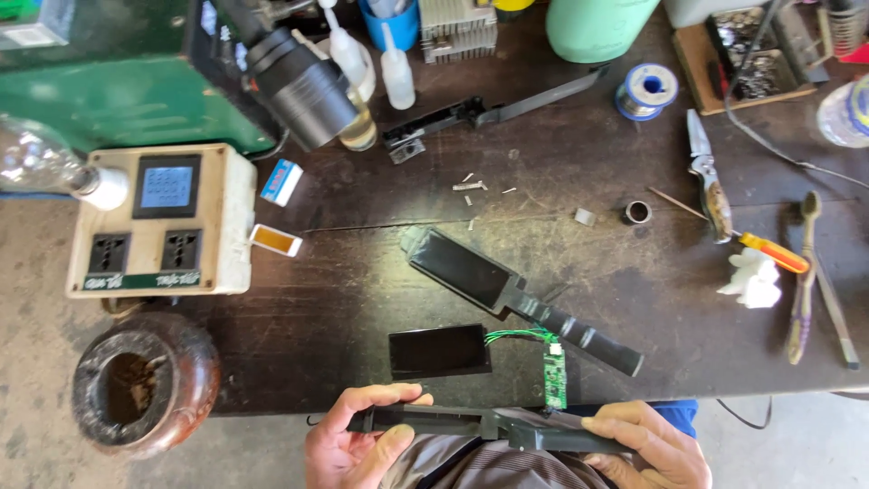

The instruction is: Fitting internal components including a circuit board and wiring into a plastic device housing on a repair bench.

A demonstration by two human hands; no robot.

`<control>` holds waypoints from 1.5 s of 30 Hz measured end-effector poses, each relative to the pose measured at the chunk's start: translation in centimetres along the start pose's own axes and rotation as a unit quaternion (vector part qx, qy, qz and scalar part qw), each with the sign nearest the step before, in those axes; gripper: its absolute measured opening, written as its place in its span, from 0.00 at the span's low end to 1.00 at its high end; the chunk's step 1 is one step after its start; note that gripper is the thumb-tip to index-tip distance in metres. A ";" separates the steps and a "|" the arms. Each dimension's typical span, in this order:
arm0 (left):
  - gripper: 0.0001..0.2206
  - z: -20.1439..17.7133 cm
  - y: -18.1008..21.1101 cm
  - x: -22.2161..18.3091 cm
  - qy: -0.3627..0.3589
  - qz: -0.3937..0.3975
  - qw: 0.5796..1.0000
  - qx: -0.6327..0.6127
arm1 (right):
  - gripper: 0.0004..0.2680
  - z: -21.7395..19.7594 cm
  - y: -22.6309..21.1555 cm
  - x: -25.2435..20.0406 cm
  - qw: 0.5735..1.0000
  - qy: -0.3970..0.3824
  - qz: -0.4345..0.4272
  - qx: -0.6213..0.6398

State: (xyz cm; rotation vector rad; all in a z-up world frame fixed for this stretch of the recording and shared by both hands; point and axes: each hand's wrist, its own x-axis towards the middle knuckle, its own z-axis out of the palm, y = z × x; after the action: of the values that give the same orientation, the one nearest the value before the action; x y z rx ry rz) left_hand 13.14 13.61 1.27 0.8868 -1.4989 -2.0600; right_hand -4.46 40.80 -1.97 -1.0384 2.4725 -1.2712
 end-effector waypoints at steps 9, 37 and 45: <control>0.23 -0.7 2.6 4.4 -0.011 0.257 0.877 0.406 | 0.11 -2.8 0.9 0.3 0.985 0.163 -0.018 0.047; 0.13 5.5 0.5 8.0 0.157 -0.041 0.968 -0.191 | 0.10 -0.7 -0.2 11.5 0.979 0.130 -0.151 0.040; 0.10 7.1 1.4 8.9 0.199 -0.063 0.954 -0.213 | 0.11 -0.5 0.2 11.1 0.976 0.133 -0.169 0.027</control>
State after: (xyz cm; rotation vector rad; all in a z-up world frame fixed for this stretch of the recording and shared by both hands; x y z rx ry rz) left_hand 1.80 11.87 1.90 1.1494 -0.7665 -2.0228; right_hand -13.04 33.92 -0.08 -1.4043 2.5033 -1.6666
